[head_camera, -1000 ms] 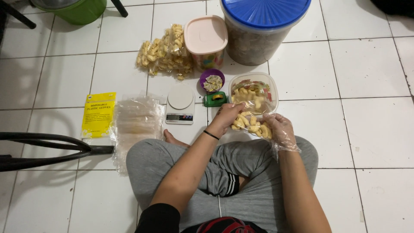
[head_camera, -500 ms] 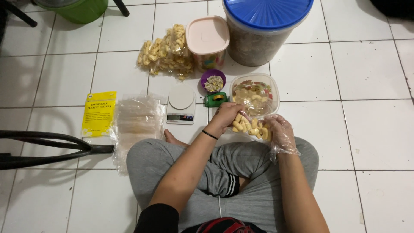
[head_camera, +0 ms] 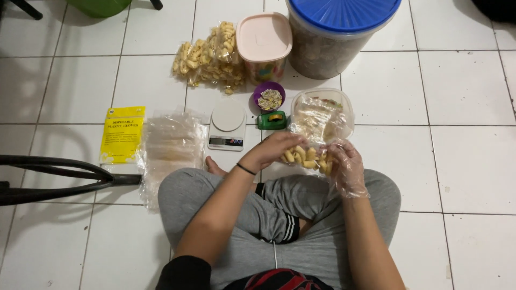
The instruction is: A person sitting on the floor manually fills small plastic bags with macaroni, weighs them on a digital scale, and seals them.
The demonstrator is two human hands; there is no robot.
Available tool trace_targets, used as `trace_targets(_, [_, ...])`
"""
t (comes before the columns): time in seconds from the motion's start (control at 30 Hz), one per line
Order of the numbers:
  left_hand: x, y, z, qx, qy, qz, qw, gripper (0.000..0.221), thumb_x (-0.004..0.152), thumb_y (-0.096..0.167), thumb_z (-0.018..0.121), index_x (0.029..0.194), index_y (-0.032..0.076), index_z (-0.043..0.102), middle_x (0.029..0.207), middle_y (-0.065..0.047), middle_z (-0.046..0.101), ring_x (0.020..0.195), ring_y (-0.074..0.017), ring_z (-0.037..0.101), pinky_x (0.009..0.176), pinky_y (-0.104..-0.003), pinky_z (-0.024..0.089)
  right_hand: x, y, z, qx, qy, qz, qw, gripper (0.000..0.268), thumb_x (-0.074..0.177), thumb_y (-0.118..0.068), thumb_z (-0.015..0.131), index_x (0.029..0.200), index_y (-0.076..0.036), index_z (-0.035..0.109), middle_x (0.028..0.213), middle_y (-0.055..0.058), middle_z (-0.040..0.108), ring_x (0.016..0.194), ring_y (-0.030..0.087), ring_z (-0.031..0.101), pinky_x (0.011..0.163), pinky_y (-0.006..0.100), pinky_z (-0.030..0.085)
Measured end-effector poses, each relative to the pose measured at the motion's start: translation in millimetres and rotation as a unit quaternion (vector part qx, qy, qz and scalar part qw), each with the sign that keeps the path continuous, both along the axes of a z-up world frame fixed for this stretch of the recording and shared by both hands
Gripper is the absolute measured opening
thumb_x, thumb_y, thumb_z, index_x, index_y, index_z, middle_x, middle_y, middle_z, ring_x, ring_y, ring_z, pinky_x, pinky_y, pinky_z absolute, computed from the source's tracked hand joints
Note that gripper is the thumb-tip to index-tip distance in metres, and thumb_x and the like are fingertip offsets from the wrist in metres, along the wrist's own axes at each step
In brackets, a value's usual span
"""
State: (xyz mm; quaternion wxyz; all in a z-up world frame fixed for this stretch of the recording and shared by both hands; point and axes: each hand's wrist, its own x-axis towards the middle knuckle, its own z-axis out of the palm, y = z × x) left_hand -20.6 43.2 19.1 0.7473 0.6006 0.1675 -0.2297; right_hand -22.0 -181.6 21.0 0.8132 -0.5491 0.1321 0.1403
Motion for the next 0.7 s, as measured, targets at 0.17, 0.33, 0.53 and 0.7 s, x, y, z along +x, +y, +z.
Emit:
trace_targets(0.17, [-30, 40, 25, -0.027, -0.023, -0.081, 0.996, 0.041, 0.102, 0.026, 0.060, 0.128, -0.005, 0.063, 0.097, -0.014, 0.072, 0.079, -0.0157, 0.075, 0.066, -0.030, 0.066, -12, 29, 20, 0.016, -0.065, 0.001, 0.998, 0.013, 0.095, -0.012, 0.071, 0.090, -0.004, 0.062, 0.088, 0.024, 0.072, 0.083, 0.031, 0.076, 0.076, 0.038, 0.064])
trace_targets(0.33, [-32, 96, 1, 0.052, -0.086, -0.063, 0.993, 0.030, 0.101, 0.027, 0.062, 0.118, 0.004, 0.072, 0.091, -0.013, 0.073, 0.076, -0.0172, 0.073, 0.064, -0.029, 0.065, -8, 72, 42, -0.046, -0.082, 0.054, 0.994, 0.017, 0.091, -0.014, 0.076, 0.102, -0.005, 0.067, 0.094, 0.020, 0.074, 0.083, 0.025, 0.075, 0.069, 0.027, 0.060])
trace_targets(0.53, [-21, 156, -40, 0.117, -0.117, 0.081, 0.983, 0.030, 0.099, 0.023, 0.064, 0.125, 0.008, 0.067, 0.099, -0.015, 0.073, 0.081, -0.0190, 0.068, 0.065, -0.032, 0.062, 22, 132, 18, -0.113, -0.082, 0.129, 0.982, 0.023, 0.089, -0.018, 0.076, 0.108, -0.005, 0.072, 0.090, 0.012, 0.076, 0.083, 0.018, 0.072, 0.069, 0.027, 0.060])
trace_targets(0.7, [-20, 189, -51, 0.264, -0.090, 0.298, 0.913, 0.019, 0.097, 0.031, 0.066, 0.110, 0.018, 0.069, 0.095, -0.005, 0.073, 0.077, -0.0131, 0.075, 0.059, -0.029, 0.061, 59, 186, -15, -0.123, -0.052, 0.125, 0.983, 0.020, 0.095, -0.021, 0.068, 0.111, -0.009, 0.072, 0.090, 0.011, 0.076, 0.082, 0.016, 0.071, 0.071, 0.028, 0.062])
